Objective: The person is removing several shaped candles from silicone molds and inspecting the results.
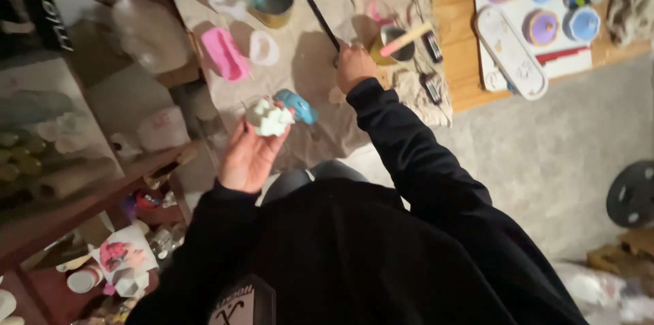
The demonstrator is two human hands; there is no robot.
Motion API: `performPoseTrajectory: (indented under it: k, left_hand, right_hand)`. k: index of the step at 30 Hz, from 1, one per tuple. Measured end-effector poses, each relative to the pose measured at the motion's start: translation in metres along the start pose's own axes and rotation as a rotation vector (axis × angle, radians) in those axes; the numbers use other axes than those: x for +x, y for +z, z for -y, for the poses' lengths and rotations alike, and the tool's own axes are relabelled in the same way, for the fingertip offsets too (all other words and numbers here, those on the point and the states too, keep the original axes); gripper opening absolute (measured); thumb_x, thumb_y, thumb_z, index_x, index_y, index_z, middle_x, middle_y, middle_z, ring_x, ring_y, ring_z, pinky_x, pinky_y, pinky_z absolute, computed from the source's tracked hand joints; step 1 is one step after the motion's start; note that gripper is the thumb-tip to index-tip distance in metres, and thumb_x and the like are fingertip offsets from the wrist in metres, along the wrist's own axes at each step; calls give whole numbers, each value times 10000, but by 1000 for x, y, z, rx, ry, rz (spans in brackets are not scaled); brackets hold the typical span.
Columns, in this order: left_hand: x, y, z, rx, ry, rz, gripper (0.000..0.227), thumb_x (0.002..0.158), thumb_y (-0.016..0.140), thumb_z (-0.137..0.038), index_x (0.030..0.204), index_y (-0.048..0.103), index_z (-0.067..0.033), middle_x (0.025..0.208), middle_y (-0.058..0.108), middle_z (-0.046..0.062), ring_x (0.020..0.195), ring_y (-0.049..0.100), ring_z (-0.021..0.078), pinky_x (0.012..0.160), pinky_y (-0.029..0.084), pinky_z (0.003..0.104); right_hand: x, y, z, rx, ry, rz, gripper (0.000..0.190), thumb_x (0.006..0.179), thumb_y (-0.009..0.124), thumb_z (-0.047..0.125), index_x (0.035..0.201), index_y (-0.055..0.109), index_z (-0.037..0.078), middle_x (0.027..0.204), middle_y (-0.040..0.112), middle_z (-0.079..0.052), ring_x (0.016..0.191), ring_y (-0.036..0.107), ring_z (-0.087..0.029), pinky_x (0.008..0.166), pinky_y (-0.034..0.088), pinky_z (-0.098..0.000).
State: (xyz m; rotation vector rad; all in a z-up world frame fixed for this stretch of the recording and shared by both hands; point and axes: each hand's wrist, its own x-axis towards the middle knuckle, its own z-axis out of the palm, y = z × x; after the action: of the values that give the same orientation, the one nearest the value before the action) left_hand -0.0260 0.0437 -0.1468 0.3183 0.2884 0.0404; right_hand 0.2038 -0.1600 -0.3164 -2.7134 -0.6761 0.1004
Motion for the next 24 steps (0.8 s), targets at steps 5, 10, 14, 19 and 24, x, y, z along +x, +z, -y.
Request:
performPoseTrajectory:
  k: [5,10,14,19,24]
  left_hand:
    - [-6,-1,-1,11,5,-9,502,1104,492,-214,1526,388,37,1550,466,203,1484,414,407,1227,409,446]
    - [-7,-1,-6,-9,-9,20,474,1115,468,-185,1528,401,38,1557,460,220,1487,411,417,1195,407,444]
    - [3,-15,-5,-60,0,42,451,1112,468,-185,1499,417,40,1543,473,222,1475,426,424,1208,395,481]
    - [27,-26,7,-41,-42,-42,463,1091,496,-167,1506,415,22,1522,473,233,1422,445,414,1183,400,511]
    - [59,-3,15,-82,48,44,488,1035,535,-122,1494,428,6,1546,475,226,1412,475,389,1199,381,515]
  right_hand:
    - [29,15,-3,-137,125,197,176,948,560,182,943,695,68,927,720,-203,849,710,-411,712,578,-519]
    - [44,-21,8,-202,126,258,143,890,611,174,917,698,63,927,727,-187,842,719,-407,708,593,-505]
    - [105,-48,-3,-16,-146,-14,145,865,653,143,962,747,88,955,722,-173,890,703,-395,776,578,-496]
    - [193,-51,2,246,-193,-115,187,934,625,151,972,806,126,995,738,-183,915,692,-400,800,563,-474]
    - [248,-2,6,-215,166,177,287,795,696,245,1017,733,67,1073,700,-221,948,697,-388,784,567,-485]
